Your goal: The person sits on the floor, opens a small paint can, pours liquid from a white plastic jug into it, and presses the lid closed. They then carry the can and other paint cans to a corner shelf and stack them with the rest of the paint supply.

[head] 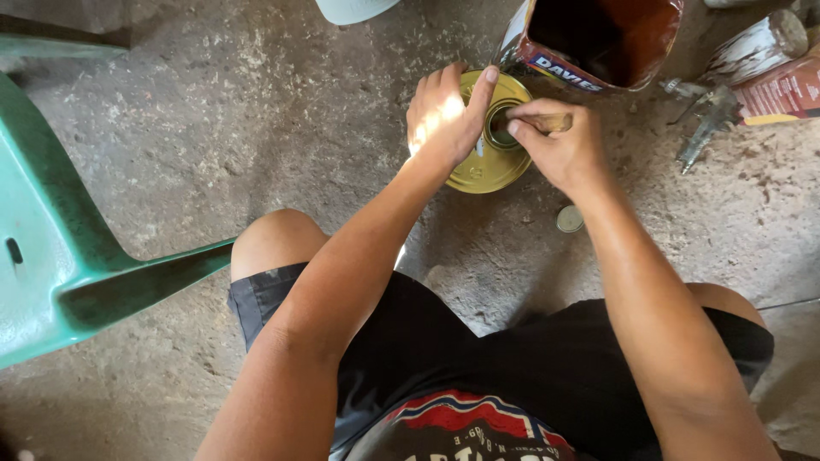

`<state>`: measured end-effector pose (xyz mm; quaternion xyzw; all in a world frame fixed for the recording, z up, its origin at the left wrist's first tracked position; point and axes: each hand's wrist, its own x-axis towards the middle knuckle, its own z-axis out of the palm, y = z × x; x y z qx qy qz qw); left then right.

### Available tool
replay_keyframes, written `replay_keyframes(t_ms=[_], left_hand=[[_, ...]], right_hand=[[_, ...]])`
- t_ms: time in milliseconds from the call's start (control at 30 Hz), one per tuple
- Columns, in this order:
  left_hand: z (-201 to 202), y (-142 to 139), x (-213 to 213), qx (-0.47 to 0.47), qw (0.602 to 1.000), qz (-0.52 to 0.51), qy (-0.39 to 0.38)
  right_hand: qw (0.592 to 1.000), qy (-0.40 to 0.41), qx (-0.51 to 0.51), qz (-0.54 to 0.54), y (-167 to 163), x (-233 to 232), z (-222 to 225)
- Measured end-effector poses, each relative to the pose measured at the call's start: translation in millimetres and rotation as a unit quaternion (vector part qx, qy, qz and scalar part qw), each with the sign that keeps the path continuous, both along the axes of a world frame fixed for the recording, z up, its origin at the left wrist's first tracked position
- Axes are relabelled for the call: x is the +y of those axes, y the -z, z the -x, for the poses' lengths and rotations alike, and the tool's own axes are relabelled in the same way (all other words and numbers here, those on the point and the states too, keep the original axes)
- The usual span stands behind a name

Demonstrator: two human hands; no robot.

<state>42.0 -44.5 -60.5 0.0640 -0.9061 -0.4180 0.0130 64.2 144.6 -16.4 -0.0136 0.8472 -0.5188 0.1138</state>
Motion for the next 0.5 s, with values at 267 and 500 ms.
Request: replay_keyframes(t_ms=[267,500], left_hand=[[0.6,0.7,0.1,0.003,1.000,0.007,0.000],[0.2,1.3,-1.1,0.007,1.000,-0.009,-0.003]], right_hand=[[0.999,0.017,0.029,-0.030,-3.3,-0.5,-3.2],[0.996,0.032,0.009,-0.082,-5.8,-1.4,-4.7]])
